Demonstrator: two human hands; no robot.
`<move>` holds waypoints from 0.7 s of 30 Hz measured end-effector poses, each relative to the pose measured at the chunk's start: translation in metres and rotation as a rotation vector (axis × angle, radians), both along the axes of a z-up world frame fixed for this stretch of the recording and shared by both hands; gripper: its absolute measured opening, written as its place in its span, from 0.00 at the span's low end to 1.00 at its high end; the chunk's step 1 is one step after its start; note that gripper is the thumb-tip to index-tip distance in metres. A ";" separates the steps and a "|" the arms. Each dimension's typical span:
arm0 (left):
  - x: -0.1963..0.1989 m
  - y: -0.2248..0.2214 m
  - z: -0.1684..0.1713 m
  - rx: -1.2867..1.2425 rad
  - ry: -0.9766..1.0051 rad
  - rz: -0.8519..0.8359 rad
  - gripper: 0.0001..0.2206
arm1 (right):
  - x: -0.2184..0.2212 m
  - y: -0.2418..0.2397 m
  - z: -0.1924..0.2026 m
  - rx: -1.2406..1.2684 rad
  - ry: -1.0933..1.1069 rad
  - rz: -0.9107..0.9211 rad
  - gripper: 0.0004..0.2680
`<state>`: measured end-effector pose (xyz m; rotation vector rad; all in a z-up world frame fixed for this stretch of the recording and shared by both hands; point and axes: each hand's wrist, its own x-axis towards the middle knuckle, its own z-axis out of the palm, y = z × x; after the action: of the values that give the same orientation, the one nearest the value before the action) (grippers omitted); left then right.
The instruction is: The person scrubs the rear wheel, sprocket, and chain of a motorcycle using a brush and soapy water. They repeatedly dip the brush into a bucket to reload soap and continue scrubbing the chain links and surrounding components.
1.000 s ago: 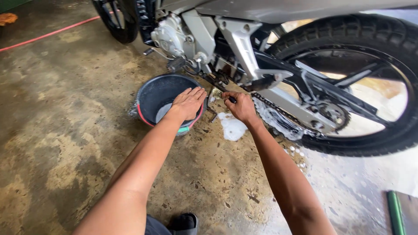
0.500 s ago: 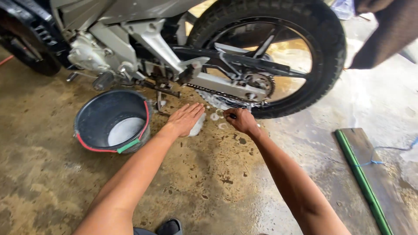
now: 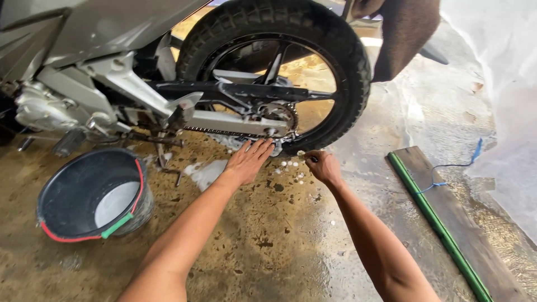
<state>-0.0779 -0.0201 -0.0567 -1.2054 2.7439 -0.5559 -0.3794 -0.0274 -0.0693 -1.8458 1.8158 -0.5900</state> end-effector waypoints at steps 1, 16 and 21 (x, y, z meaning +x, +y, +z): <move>-0.006 0.001 0.004 -0.006 -0.002 -0.011 0.47 | -0.003 0.001 -0.003 -0.006 -0.002 -0.011 0.11; -0.025 0.000 0.035 -0.219 0.137 -0.117 0.34 | -0.003 -0.018 -0.003 -0.029 -0.258 -0.173 0.12; -0.020 0.008 0.050 -0.256 0.080 0.040 0.42 | 0.004 -0.021 -0.006 -0.082 -0.324 -0.166 0.10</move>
<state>-0.0984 -0.0122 -0.0064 -1.3592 2.7717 -0.8955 -0.3755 -0.0484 -0.0754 -1.5500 1.7547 -0.9763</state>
